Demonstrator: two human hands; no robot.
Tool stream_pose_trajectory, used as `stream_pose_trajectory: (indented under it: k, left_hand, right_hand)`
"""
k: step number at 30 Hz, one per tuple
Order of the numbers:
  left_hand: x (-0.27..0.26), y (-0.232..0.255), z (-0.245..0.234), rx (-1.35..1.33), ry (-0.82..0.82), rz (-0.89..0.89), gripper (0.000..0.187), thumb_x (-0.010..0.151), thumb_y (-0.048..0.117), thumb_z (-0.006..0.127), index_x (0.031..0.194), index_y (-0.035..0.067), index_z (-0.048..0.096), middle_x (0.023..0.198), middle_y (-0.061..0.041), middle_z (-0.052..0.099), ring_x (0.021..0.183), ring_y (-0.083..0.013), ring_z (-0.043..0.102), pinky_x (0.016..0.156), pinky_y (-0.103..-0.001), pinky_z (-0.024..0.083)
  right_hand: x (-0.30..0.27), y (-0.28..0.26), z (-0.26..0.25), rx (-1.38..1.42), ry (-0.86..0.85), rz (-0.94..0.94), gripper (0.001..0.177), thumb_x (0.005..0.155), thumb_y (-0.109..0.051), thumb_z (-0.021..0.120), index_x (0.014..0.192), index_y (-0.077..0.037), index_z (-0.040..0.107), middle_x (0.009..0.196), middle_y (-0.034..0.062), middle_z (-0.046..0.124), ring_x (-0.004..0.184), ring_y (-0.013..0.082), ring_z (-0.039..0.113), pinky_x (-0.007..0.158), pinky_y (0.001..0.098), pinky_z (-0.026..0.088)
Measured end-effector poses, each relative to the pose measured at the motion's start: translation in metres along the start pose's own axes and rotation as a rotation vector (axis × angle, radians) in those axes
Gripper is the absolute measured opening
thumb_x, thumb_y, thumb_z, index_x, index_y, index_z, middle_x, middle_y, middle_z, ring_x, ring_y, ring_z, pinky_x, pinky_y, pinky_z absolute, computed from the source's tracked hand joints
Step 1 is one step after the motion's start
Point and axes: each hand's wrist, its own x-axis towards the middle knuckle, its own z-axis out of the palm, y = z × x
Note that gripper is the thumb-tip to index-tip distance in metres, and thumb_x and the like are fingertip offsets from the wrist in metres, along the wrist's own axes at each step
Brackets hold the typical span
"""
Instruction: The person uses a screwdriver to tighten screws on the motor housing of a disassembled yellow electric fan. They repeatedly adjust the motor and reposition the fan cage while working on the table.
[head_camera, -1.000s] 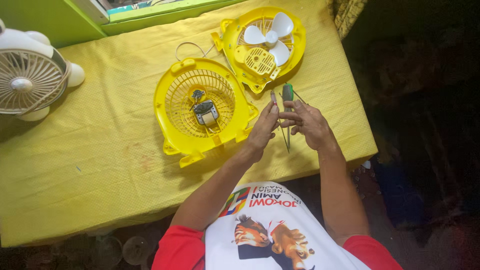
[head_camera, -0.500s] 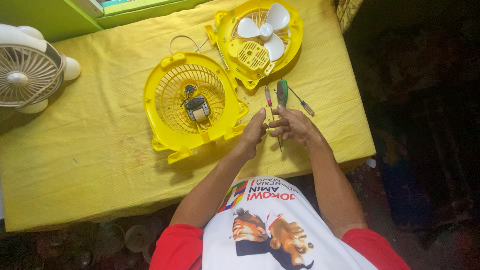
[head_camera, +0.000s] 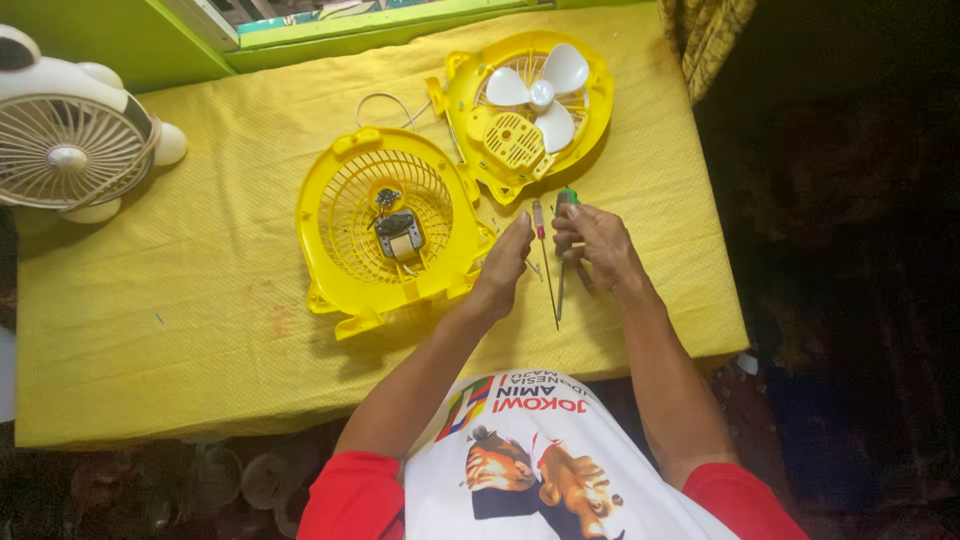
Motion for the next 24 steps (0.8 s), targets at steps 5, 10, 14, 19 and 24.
stream_pose_trajectory:
  k: [5,10,14,19,24]
  left_hand:
    - [0.045,0.045,-0.009,-0.246,0.092,0.061,0.102,0.092,0.074,0.041,0.165,0.010,0.011,0.167,-0.028,0.016,0.156,-0.0382,0.015,0.123,-0.049,0.014]
    - [0.090,0.049,-0.016,-0.408,0.184,0.054,0.108,0.090,0.078,0.038,0.164,0.009,0.001,0.169,-0.029,0.002,0.156,-0.0418,0.003,0.124,-0.051,0.007]
    - [0.128,0.034,-0.025,-0.447,0.348,0.006,0.097,0.098,0.078,0.041,0.161,0.007,0.023,0.163,-0.021,0.031,0.137,-0.0261,0.042,0.110,-0.039,0.035]
    - [0.146,0.025,-0.027,-0.497,0.356,0.163,0.055,0.102,0.072,0.046,0.091,0.018,0.045,0.072,0.004,0.026,0.054,-0.0102,0.023,0.047,-0.029,0.021]
    - [0.143,0.036,-0.019,-0.447,0.457,0.131,0.051,0.098,0.068,0.044,0.100,0.019,0.052,0.074,0.004,0.030,0.057,-0.0096,0.027,0.049,-0.029,0.023]
  right_hand:
    - [0.044,-0.015,0.005,-0.010,-0.023,-0.237,0.046,0.113,-0.037,0.057,0.120,0.007,0.066,0.100,0.0066,0.061,0.088,0.0131,0.056,0.074,0.0277,0.052]
    - [0.064,-0.048,0.020,-0.256,0.087,-0.321,0.048,0.105,-0.041,0.051,0.123,0.000,0.070,0.106,0.0057,0.072,0.094,0.0135,0.067,0.081,0.0296,0.057]
    - [0.079,-0.073,0.037,-0.359,0.162,-0.267,0.048,0.102,-0.039,0.051,0.131,-0.004,0.066,0.113,0.0085,0.073,0.094,0.0183,0.066,0.082,0.0329,0.054]
    - [0.090,-0.087,0.042,-0.608,0.150,-0.337,0.047,0.105,-0.040,0.049,0.130,-0.004,0.067,0.111,0.0176,0.074,0.104,0.0276,0.070,0.092,0.0381,0.053]
    - [0.103,-0.089,0.044,-0.675,0.116,-0.309,0.048,0.104,-0.041,0.050,0.131,-0.005,0.066,0.114,0.0204,0.073,0.107,0.0300,0.070,0.093,0.0393,0.052]
